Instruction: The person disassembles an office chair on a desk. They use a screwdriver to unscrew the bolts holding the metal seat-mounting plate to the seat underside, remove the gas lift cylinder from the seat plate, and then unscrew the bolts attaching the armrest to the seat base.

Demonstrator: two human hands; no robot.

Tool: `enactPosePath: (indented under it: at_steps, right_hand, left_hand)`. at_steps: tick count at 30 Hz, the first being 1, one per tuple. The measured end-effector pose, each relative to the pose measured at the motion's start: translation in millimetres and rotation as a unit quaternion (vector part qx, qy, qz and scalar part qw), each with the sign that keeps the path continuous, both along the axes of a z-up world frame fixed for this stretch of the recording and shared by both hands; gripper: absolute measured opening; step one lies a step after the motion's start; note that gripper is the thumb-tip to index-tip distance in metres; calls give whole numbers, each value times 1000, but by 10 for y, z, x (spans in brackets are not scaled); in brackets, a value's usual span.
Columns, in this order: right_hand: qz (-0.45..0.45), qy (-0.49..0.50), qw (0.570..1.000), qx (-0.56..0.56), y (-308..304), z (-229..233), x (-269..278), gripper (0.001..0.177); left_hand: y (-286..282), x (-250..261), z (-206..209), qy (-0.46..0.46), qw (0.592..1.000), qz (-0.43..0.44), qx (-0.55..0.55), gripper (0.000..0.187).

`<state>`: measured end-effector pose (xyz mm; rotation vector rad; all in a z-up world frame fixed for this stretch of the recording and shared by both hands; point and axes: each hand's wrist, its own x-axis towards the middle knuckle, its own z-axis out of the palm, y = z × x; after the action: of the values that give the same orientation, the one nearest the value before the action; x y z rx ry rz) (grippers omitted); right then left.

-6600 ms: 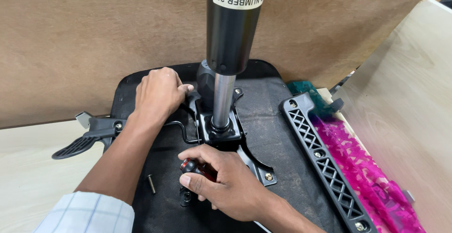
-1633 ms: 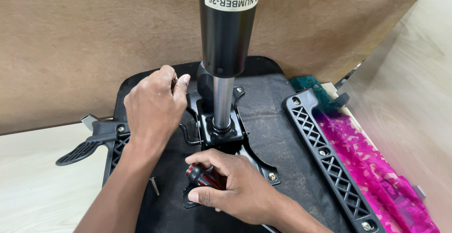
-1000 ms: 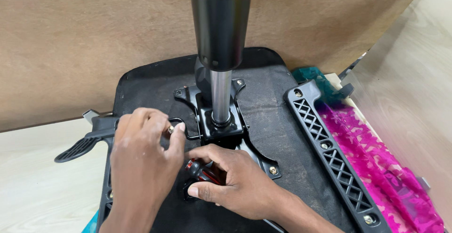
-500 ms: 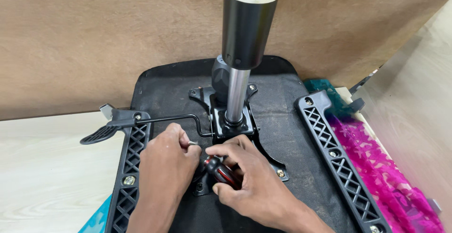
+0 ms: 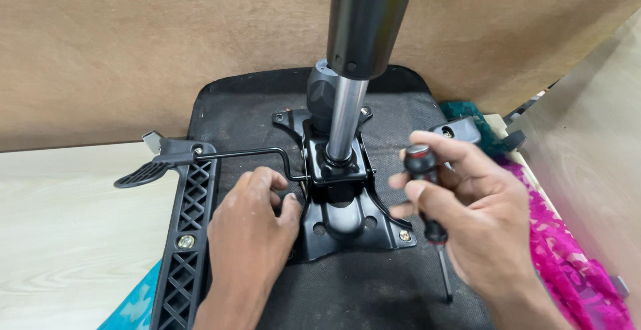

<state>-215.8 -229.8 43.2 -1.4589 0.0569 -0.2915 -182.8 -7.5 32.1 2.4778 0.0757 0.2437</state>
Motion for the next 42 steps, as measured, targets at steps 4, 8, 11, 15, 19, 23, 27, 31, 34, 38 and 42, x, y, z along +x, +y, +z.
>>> enactPosePath:
  at_steps: [4, 8, 11, 15, 19, 23, 27, 31, 34, 38, 42]
  right_hand:
    - [13, -88, 993, 73, -158, 108, 6, 42]
    - [49, -150, 980, 119, -300, 131, -58, 42]
    - [67, -177, 971, 149, -344, 127, -57, 42]
    - [104, -181, 958, 198, -346, 70, -37, 42]
    - [123, -179, 952, 217, -276, 15, -5, 43]
    - [126, -176, 947, 238, -228, 30, 9, 43]
    - [133, -183, 941, 251, -253, 90, -8, 41]
    - [104, -160, 956, 222, -284, 121, -37, 44]
    - [113, -162, 957, 214, -286, 105, -43, 44]
    - [122, -163, 942, 266, -289, 72, -27, 44]
    - [70, -173, 948, 256, -243, 56, -3, 43]
  left_hand:
    - [-141, -101, 50, -10, 998, -65, -24, 14]
    - [-359, -252, -11, 43, 976, -202, -68, 15]
    - [-543, -290, -128, -14, 945, -314, -89, 25]
    - [-704, -327, -249, -26, 923, -371, -100, 34]
    - [-745, -294, -251, -6, 933, -345, -104, 31]
    - [-749, -264, -196, 16, 938, -329, -112, 24]
    - [-793, -239, -161, 33, 940, -322, -107, 19]
    - [-845, -226, -176, 18, 938, -334, -93, 19]
    - [-860, -229, -205, 9, 937, -338, -86, 20]
    - [-856, -231, -244, -31, 938, -334, -91, 17]
    - [-854, -229, -276, -40, 938, -327, -106, 16]
